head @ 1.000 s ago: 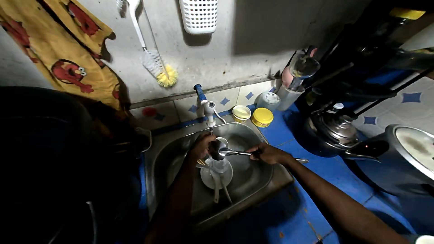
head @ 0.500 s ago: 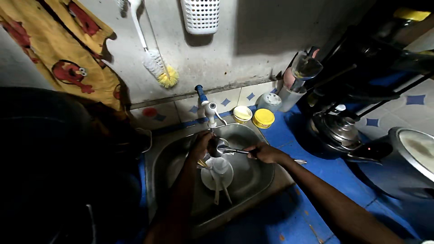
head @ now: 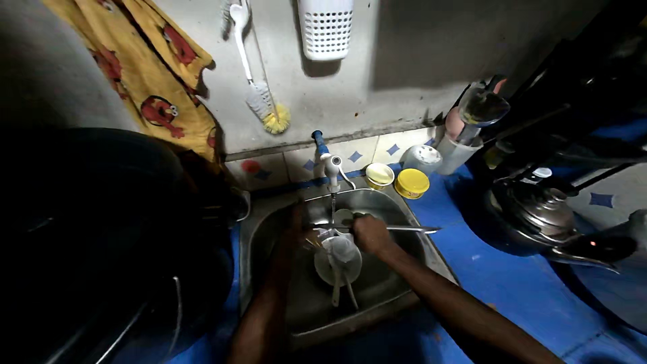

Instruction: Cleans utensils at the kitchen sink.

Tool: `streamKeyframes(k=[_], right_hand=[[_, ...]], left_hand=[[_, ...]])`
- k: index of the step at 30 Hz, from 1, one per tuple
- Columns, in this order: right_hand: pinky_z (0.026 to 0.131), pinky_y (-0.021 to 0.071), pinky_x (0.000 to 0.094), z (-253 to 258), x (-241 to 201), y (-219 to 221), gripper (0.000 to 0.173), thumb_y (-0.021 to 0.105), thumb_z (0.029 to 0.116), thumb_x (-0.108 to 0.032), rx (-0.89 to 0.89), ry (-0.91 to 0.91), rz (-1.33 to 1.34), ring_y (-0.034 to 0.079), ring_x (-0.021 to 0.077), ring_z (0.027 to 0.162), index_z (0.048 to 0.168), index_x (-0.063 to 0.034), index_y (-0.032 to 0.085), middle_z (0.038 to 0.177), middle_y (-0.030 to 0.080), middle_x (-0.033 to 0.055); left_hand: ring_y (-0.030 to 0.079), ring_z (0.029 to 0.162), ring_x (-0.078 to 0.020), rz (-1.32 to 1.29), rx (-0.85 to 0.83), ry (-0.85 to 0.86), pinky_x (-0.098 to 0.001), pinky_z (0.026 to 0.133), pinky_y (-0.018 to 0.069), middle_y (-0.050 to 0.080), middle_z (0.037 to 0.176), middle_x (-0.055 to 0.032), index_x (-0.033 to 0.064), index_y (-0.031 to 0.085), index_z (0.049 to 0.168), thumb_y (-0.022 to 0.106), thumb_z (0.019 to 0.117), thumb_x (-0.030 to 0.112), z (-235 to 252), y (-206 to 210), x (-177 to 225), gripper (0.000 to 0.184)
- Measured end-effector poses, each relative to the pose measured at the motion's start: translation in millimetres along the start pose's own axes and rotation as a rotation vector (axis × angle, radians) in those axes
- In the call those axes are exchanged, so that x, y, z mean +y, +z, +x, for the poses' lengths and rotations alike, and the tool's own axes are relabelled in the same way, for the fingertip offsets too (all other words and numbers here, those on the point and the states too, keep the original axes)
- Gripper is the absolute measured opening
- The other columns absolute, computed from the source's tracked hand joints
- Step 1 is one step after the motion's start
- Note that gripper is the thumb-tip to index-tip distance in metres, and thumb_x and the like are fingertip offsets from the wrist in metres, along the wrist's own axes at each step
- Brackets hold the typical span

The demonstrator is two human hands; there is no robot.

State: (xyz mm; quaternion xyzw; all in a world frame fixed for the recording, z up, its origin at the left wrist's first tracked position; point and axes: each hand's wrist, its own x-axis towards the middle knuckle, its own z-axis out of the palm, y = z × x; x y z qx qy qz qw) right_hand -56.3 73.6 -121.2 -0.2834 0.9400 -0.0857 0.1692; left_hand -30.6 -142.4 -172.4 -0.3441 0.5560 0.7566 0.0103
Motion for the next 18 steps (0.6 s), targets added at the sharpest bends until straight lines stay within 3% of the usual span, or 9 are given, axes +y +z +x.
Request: streamKeyframes(k=[3,6,8,10,12,14,15,16,18], right_hand=[[0.086,0.0536,0.0542,23.5,-6.0,3.4,0.020,0.060,0.1027,-0.020,-0.099,-0.072,0.325,0.068,0.0318,0.094,0.108,-0.0060,0.074,0.101,0.072,0.0164],[0.071,0.0533,0.0320,68.3,-13.4,17.7,0.030,0.040,0.1115,-0.015,-0.172,0.125,1.055,0.062,0.0143,0.075,0.120,0.0016,0.063,0.094,0.066,0.0089],[0.061,0.0521,0.0299,100.1,-22.0,25.1,0.035,0.030,0.1138,-0.029,-0.126,0.289,1.623,0.058,0.0139,0.065,0.108,-0.0057,0.056,0.079,0.058,0.0045],[0.052,0.0466,0.0273,117.5,-33.4,29.9,0.034,0.033,0.1121,-0.030,-0.063,0.298,1.894,0.050,0.0114,0.055,0.092,-0.0105,0.053,0.068,0.052,0.0004],[0.056,0.0491,0.0274,119.0,-41.1,31.5,0.026,0.037,0.1109,-0.018,-0.039,0.181,1.649,0.054,0.0127,0.060,0.099,-0.0043,0.056,0.074,0.056,0.0047],[0.083,0.0571,0.0380,107.8,-43.6,19.1,0.026,0.053,0.1072,-0.012,-0.066,0.011,1.026,0.067,0.0226,0.092,0.126,0.0046,0.060,0.109,0.067,0.0177],[0.098,0.0533,0.0483,104.6,-43.4,13.7,0.033,0.061,0.1033,-0.015,-0.055,-0.063,0.720,0.066,0.0308,0.111,0.131,0.0031,0.062,0.124,0.067,0.0220],[0.102,0.0499,0.0570,105.3,-39.1,13.9,0.040,0.068,0.0985,-0.020,-0.034,-0.116,0.490,0.063,0.0370,0.119,0.133,-0.0016,0.063,0.130,0.064,0.0235],[0.105,0.0446,0.0657,106.8,-23.8,15.5,0.051,0.073,0.0928,-0.029,-0.033,-0.124,0.228,0.056,0.0432,0.129,0.139,-0.0097,0.062,0.138,0.060,0.0235]], left_hand=[[0.064,0.091,-0.0311,0.051,0.115,0.059,-0.0472,0.076,0.0571,0.061,0.118,-0.0227,0.0050,0.049,0.142,0.045,0.1104,0.034,-9.9,-18.1,-3.4,0.043],[0.062,0.112,-0.0359,0.048,0.167,0.068,-0.0496,0.089,0.0575,0.051,0.139,-0.0273,0.0005,0.037,0.151,0.043,0.1115,0.023,-11.2,-35.4,-21.4,0.046],[0.061,0.113,-0.0361,-0.026,0.193,0.049,-0.0501,0.091,0.0548,0.051,0.140,-0.0276,0.0009,0.037,0.152,0.044,0.1113,0.025,-5.7,-32.2,-32.5,0.047],[0.061,0.110,-0.0325,-0.037,0.128,0.046,-0.0480,0.092,0.0543,0.056,0.134,-0.0252,0.0007,0.040,0.149,0.048,0.1102,0.027,0.3,-29.4,-45.2,0.048],[0.065,0.093,-0.0267,-0.041,0.063,0.068,-0.0429,0.081,0.0572,0.064,0.114,-0.0212,-0.0033,0.052,0.137,0.051,0.1083,0.023,-5.1,-13.1,-48.2,0.039],[0.066,0.085,-0.0248,-0.037,0.048,0.042,-0.0411,0.074,0.0578,0.066,0.105,-0.0193,-0.0034,0.056,0.132,0.053,0.1073,0.019,-21.4,11.6,-43.6,0.033],[0.064,0.084,-0.0245,-0.031,0.059,0.021,-0.0406,0.073,0.0560,0.064,0.105,-0.0188,-0.0027,0.055,0.131,0.054,0.1070,0.019,-20.8,22.0,-47.2,0.032],[0.063,0.088,-0.0249,0.023,0.068,0.009,-0.0407,0.075,0.0555,0.063,0.110,-0.0188,-0.0012,0.054,0.133,0.054,0.1068,0.019,-16.5,30.5,-52.0,0.033],[0.063,0.112,-0.0322,0.104,0.022,-0.015,-0.0487,0.094,0.0549,0.061,0.131,-0.0227,0.0004,0.053,0.140,0.056,0.1065,0.023,-2.9,45.8,-62.8,0.041]])
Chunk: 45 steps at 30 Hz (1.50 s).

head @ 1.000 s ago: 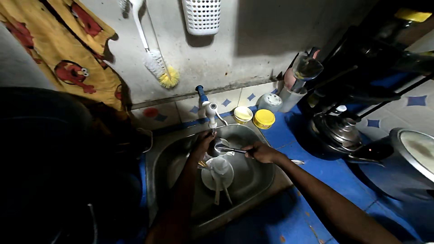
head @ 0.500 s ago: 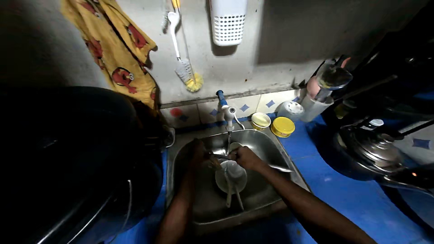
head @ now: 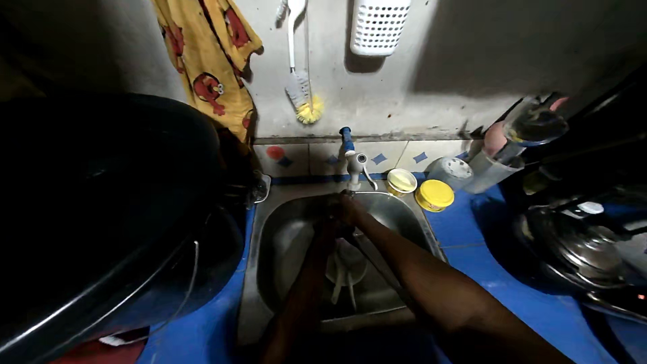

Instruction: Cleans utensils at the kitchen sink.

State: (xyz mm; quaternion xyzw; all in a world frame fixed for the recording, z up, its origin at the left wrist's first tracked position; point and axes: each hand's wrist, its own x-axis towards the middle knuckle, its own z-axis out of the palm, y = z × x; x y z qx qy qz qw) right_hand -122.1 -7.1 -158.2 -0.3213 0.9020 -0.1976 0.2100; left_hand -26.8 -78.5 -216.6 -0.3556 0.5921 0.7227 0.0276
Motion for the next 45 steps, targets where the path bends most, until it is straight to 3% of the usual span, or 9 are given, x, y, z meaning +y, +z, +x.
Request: streamKeyframes(k=[4,8,13,16,20,28,33,40,45], right_hand=[[0.102,0.0480,0.0607,-10.5,12.1,-25.8,0.030,0.064,0.0982,-0.012,-0.031,-0.005,-0.033,0.062,0.0448,0.117,0.123,0.0058,0.065,0.122,0.066,0.0288],[0.104,0.0481,0.0587,-18.0,27.2,-29.3,0.036,0.069,0.0918,-0.006,0.110,-0.076,0.045,0.061,0.0444,0.121,0.126,0.0063,0.065,0.130,0.062,0.0297],[0.098,0.0533,0.0597,-58.3,45.7,-14.1,0.094,0.071,0.0945,-0.016,-0.018,0.162,0.220,0.062,0.0462,0.119,0.165,-0.0123,0.010,0.141,0.052,0.0316],[0.064,0.0575,0.0448,-96.0,47.2,-24.6,0.052,0.054,0.1068,-0.019,-0.234,0.311,0.279,0.066,0.0280,0.071,0.155,-0.0162,0.035,0.101,0.064,0.0198],[0.098,0.0500,0.0554,-125.6,63.0,-31.3,0.035,0.055,0.1041,-0.017,-0.264,0.197,0.115,0.064,0.0359,0.111,0.136,-0.0036,0.060,0.124,0.065,0.0231],[0.099,0.0499,0.0519,-128.1,43.0,-18.3,0.039,0.054,0.1053,-0.019,-0.166,0.109,0.228,0.065,0.0309,0.111,0.143,-0.0111,0.059,0.126,0.067,0.0191],[0.063,0.0548,0.0343,-72.1,18.0,-1.3,0.036,0.055,0.1076,-0.032,-0.124,0.154,0.557,0.062,0.0154,0.067,0.133,-0.0085,0.062,0.093,0.067,0.0101],[0.062,0.0551,0.0280,1.2,-4.4,14.3,0.038,0.032,0.1126,-0.031,-0.005,0.199,1.670,0.061,0.0136,0.066,0.102,-0.0038,0.056,0.079,0.061,0.0053],[0.100,0.0519,0.0439,-28.5,-26.1,10.0,0.031,0.056,0.1052,-0.014,-0.094,-0.082,0.447,0.066,0.0287,0.111,0.127,0.0062,0.064,0.121,0.068,0.0215]], left_hand=[[0.060,0.083,-0.0199,-0.176,-0.060,-0.022,-0.0352,0.072,0.0528,0.063,0.105,-0.0147,-0.0005,0.057,0.128,0.051,0.1077,0.023,-10.5,39.1,16.2,0.032],[0.057,0.103,-0.0264,-0.315,-0.091,0.000,-0.0436,0.086,0.0513,0.057,0.127,-0.0183,0.0014,0.049,0.139,0.046,0.1098,0.023,-12.6,52.0,20.3,0.037],[0.058,0.102,-0.0232,-0.355,-0.093,0.071,-0.0439,0.086,0.0516,0.059,0.123,-0.0130,0.0090,0.049,0.140,0.048,0.1090,0.030,6.9,55.8,9.5,0.038],[0.059,0.106,-0.0290,-0.298,-0.065,0.044,-0.0479,0.087,0.0526,0.058,0.129,-0.0186,0.0063,0.047,0.144,0.050,0.1083,0.025,-2.7,58.5,9.9,0.041],[0.060,0.107,-0.0318,0.127,-0.058,0.122,-0.0473,0.088,0.0525,0.059,0.131,-0.0233,0.0039,0.045,0.148,0.060,0.1022,0.010,-20.7,53.9,19.3,0.049],[0.065,0.098,-0.0305,0.421,-0.085,0.436,-0.0502,0.085,0.0549,0.067,0.120,-0.0196,0.0096,0.061,0.135,0.053,0.1079,0.025,-22.5,-3.5,31.1,0.033],[0.066,0.108,-0.0336,0.098,-0.048,0.248,-0.0505,0.086,0.0597,0.059,0.133,-0.0233,0.0033,0.046,0.146,0.052,0.1085,0.024,-35.5,-43.0,36.1,0.044],[0.068,0.097,-0.0362,-0.096,0.192,0.123,-0.0499,0.075,0.0615,0.057,0.127,-0.0263,0.0063,0.037,0.151,0.041,0.1120,0.022,-77.2,-85.7,43.6,0.042],[0.069,0.084,-0.0285,-0.145,0.007,0.073,-0.0436,0.071,0.0596,0.067,0.108,-0.0216,0.0031,0.046,0.144,0.049,0.1094,0.025,-44.8,-60.6,0.6,0.041]])
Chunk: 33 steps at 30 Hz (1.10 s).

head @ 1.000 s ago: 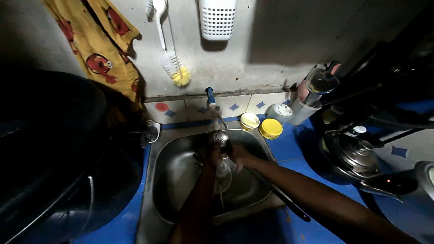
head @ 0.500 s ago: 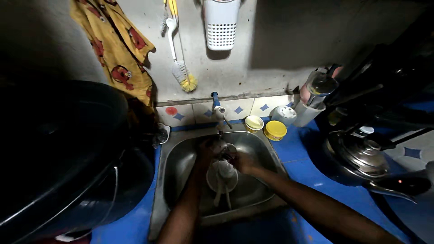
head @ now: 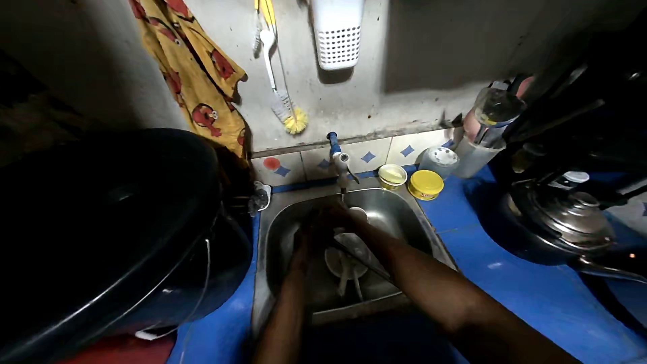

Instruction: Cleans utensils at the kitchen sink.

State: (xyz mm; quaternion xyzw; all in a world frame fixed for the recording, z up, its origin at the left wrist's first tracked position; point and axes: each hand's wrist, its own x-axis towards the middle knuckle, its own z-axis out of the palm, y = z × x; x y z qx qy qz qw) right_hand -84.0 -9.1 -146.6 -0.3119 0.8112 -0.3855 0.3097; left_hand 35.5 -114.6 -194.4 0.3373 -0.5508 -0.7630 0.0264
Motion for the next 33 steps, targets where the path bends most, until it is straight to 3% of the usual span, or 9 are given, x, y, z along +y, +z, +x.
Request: streamKeyframes(k=[2,4,8,14,19,22,25,29,33], right_hand=[[0.108,0.0459,0.0570,-21.8,7.8,-1.1,0.040,0.067,0.0988,-0.024,0.028,-0.057,-0.369,0.061,0.0392,0.124,0.132,-0.0019,0.065,0.133,0.064,0.0229],[0.099,0.0511,0.0596,-55.1,17.8,-9.8,0.043,0.069,0.0958,-0.021,0.031,0.038,-0.431,0.065,0.0390,0.114,0.134,-0.0043,0.061,0.126,0.065,0.0221],[0.063,0.0537,0.0382,-112.3,27.7,-47.4,0.033,0.053,0.1073,-0.016,-0.065,0.448,-0.177,0.061,0.0219,0.065,0.139,-0.0053,0.053,0.090,0.064,0.0156],[0.048,0.0413,0.0237,-155.1,57.6,-75.7,0.025,0.052,0.1086,-0.023,-0.046,0.519,0.014,0.046,0.0082,0.050,0.125,-0.0060,0.060,0.071,0.053,0.0020],[0.056,0.0464,0.0364,-171.2,46.8,-76.4,0.024,0.052,0.1059,-0.019,0.196,0.524,0.006,0.051,0.0179,0.060,0.122,-0.0037,0.062,0.082,0.057,0.0104],[0.085,0.0515,0.0584,-176.3,31.4,-77.7,0.028,0.057,0.1027,-0.015,0.329,0.463,-0.057,0.065,0.0385,0.097,0.123,0.0027,0.063,0.109,0.066,0.0259],[0.097,0.0486,0.0623,-181.7,10.9,-76.4,0.037,0.057,0.1015,-0.012,0.418,0.426,-0.066,0.063,0.0442,0.114,0.136,0.0007,0.057,0.123,0.064,0.0288],[0.089,0.0522,0.0600,-183.1,-4.8,-72.9,0.044,0.059,0.0994,-0.009,0.596,0.334,0.077,0.066,0.0407,0.102,0.142,-0.0022,0.053,0.116,0.066,0.0260],[0.065,0.0533,0.0473,-175.8,0.0,-74.5,0.032,0.058,0.0986,-0.010,0.633,0.325,0.313,0.061,0.0268,0.070,0.129,-0.0016,0.059,0.096,0.065,0.0177]], left_hand=[[0.069,0.082,-0.0275,0.011,-0.052,0.013,-0.0430,0.071,0.0601,0.067,0.106,-0.0216,-0.0001,0.047,0.141,0.048,0.1097,0.023,8.9,24.8,-6.8,0.039],[0.067,0.094,-0.0294,-0.024,-0.067,0.031,-0.0457,0.078,0.0599,0.063,0.118,-0.0233,0.0013,0.047,0.143,0.048,0.1096,0.021,13.4,50.4,-10.3,0.039],[0.062,0.108,-0.0360,-0.046,-0.071,-0.045,-0.0513,0.084,0.0571,0.054,0.133,-0.0253,0.0007,0.044,0.144,0.047,0.1096,0.020,13.1,90.3,-1.6,0.040],[0.063,0.097,-0.0249,0.410,-0.236,0.267,-0.0437,0.081,0.0544,0.063,0.126,-0.0164,0.0119,0.053,0.144,0.060,0.1005,0.009,14.7,78.0,13.3,0.044],[0.064,0.119,-0.0320,0.640,-0.097,0.454,-0.0485,0.103,0.0513,0.063,0.134,-0.0207,0.0012,0.053,0.142,0.054,0.1061,0.014,-5.8,66.8,75.8,0.038],[0.062,0.119,-0.0402,0.608,0.006,0.628,-0.0569,0.100,0.0512,0.061,0.134,-0.0265,-0.0019,0.048,0.144,0.037,0.1120,0.022,-20.8,71.1,107.8,0.042],[0.061,0.120,-0.0402,0.533,0.063,0.562,-0.0577,0.101,0.0496,0.060,0.132,-0.0272,0.0006,0.045,0.148,0.045,0.1091,0.041,-53.4,101.9,146.7,0.056],[0.063,0.114,-0.0412,0.728,0.060,0.482,-0.0597,0.098,0.0498,0.065,0.122,-0.0277,-0.0039,0.055,0.135,0.080,0.0880,0.027,-60.1,125.6,167.4,0.061],[0.064,0.106,-0.0420,0.944,0.053,0.406,-0.0595,0.089,0.0526,0.063,0.115,-0.0292,-0.0088,0.055,0.123,0.075,0.0861,0.014,-63.7,130.3,178.1,0.048]])
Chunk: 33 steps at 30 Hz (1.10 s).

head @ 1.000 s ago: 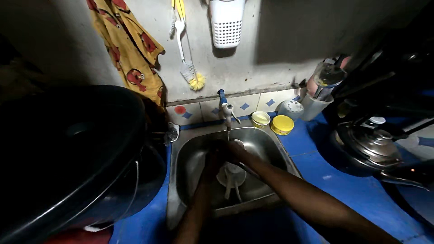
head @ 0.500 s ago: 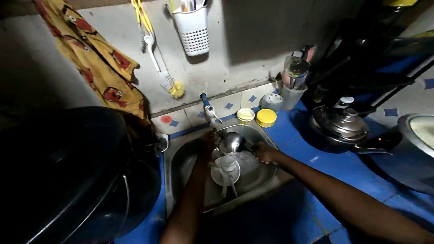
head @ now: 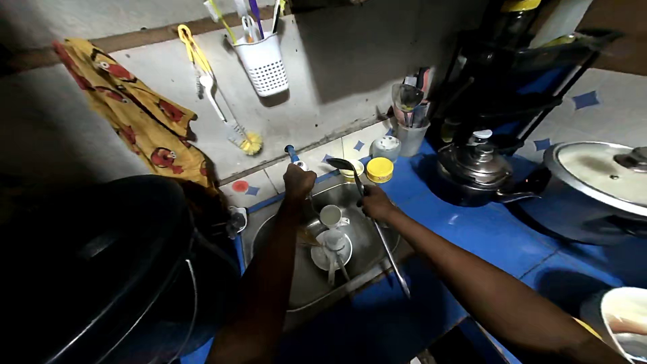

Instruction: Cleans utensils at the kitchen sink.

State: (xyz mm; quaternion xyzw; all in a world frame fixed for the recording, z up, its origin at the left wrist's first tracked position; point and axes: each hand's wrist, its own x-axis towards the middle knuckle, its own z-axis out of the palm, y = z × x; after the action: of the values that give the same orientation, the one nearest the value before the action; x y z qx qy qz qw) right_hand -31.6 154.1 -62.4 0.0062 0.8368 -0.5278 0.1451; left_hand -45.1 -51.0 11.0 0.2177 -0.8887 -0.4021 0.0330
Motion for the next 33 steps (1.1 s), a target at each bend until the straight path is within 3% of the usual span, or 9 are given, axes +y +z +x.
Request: streamKeyframes(k=[4,7,10,12,16,20,26,30,33], right_hand=[[0.054,0.0471,0.0354,-5.6,-0.9,2.6,0.018,0.051,0.1050,-0.013,-0.004,0.056,0.178,0.052,0.0169,0.059,0.115,-0.0012,0.060,0.085,0.059,0.0102],[0.051,0.0457,0.0295,-17.2,-5.1,21.6,0.026,0.046,0.1100,-0.019,-0.022,0.080,0.346,0.049,0.0126,0.056,0.124,-0.0013,0.058,0.079,0.053,0.0058],[0.055,0.0477,0.0340,-28.3,-5.2,32.5,0.031,0.044,0.1107,-0.024,0.016,-0.004,0.484,0.050,0.0156,0.059,0.132,-0.0042,0.053,0.081,0.054,0.0078],[0.060,0.0511,0.0365,-29.4,-3.5,34.7,0.030,0.047,0.1103,-0.023,0.027,-0.078,0.378,0.055,0.0191,0.064,0.127,0.0011,0.055,0.083,0.057,0.0115],[0.093,0.0531,0.0487,-31.9,-18.8,15.1,0.032,0.049,0.1091,-0.016,0.106,-0.167,0.070,0.067,0.0351,0.100,0.125,0.0088,0.061,0.110,0.067,0.0267],[0.100,0.0505,0.0478,-31.2,-15.2,1.0,0.035,0.050,0.1070,-0.012,0.189,-0.238,0.077,0.066,0.0362,0.111,0.132,0.0110,0.057,0.120,0.066,0.0295],[0.083,0.0564,0.0451,-26.0,-13.6,-7.1,0.033,0.050,0.1067,-0.012,0.238,-0.259,0.314,0.068,0.0291,0.088,0.132,0.0091,0.054,0.103,0.067,0.0232],[0.078,0.0572,0.0418,-31.2,-30.0,-17.1,0.035,0.049,0.1077,-0.012,0.163,-0.180,0.447,0.067,0.0248,0.082,0.138,0.0058,0.049,0.100,0.066,0.0204],[0.076,0.0576,0.0411,-27.0,-25.8,-21.7,0.036,0.049,0.1074,-0.010,0.176,-0.140,0.513,0.067,0.0244,0.082,0.140,0.0050,0.047,0.103,0.065,0.0200]], left_hand=[[0.064,0.108,-0.0439,0.199,-0.138,0.132,-0.0634,0.092,0.0509,0.065,0.116,-0.0296,-0.0078,0.061,0.121,0.069,0.0906,0.011,22.5,-13.1,-8.0,0.036],[0.065,0.102,-0.0420,0.210,-0.181,0.185,-0.0630,0.088,0.0518,0.066,0.111,-0.0274,-0.0050,0.063,0.118,0.073,0.0867,0.008,31.8,-24.5,-21.2,0.036],[0.065,0.099,-0.0418,0.165,-0.177,0.294,-0.0623,0.088,0.0524,0.067,0.108,-0.0269,-0.0059,0.064,0.116,0.077,0.0845,0.004,31.3,-25.1,-28.7,0.036],[0.065,0.099,-0.0429,0.114,-0.177,0.321,-0.0631,0.086,0.0519,0.066,0.111,-0.0283,-0.0056,0.061,0.123,0.075,0.0885,0.005,21.1,-23.1,-29.6,0.039],[0.064,0.099,-0.0441,0.087,-0.185,0.271,-0.0622,0.082,0.0518,0.063,0.119,-0.0296,0.0002,0.053,0.139,0.075,0.0894,0.002,21.2,-25.3,-29.6,0.054],[0.063,0.101,-0.0450,0.136,-0.181,0.214,-0.0634,0.082,0.0510,0.062,0.122,-0.0310,-0.0004,0.052,0.140,0.074,0.0895,0.000,17.5,-22.4,-17.7,0.055],[0.060,0.112,-0.0476,0.099,-0.175,0.254,-0.0673,0.089,0.0490,0.058,0.129,-0.0326,-0.0030,0.049,0.142,0.071,0.0895,-0.001,16.5,-16.2,-20.3,0.057],[0.061,0.109,-0.0449,0.113,-0.192,0.225,-0.0665,0.086,0.0501,0.059,0.129,-0.0294,0.0020,0.048,0.146,0.072,0.0877,0.005,29.6,-18.6,-32.1,0.063],[0.056,0.125,-0.0442,0.209,-0.150,0.304,-0.0617,0.102,0.0458,0.053,0.140,-0.0306,-0.0005,0.040,0.152,0.067,0.0919,0.014,26.4,-20.8,-35.9,0.067]])
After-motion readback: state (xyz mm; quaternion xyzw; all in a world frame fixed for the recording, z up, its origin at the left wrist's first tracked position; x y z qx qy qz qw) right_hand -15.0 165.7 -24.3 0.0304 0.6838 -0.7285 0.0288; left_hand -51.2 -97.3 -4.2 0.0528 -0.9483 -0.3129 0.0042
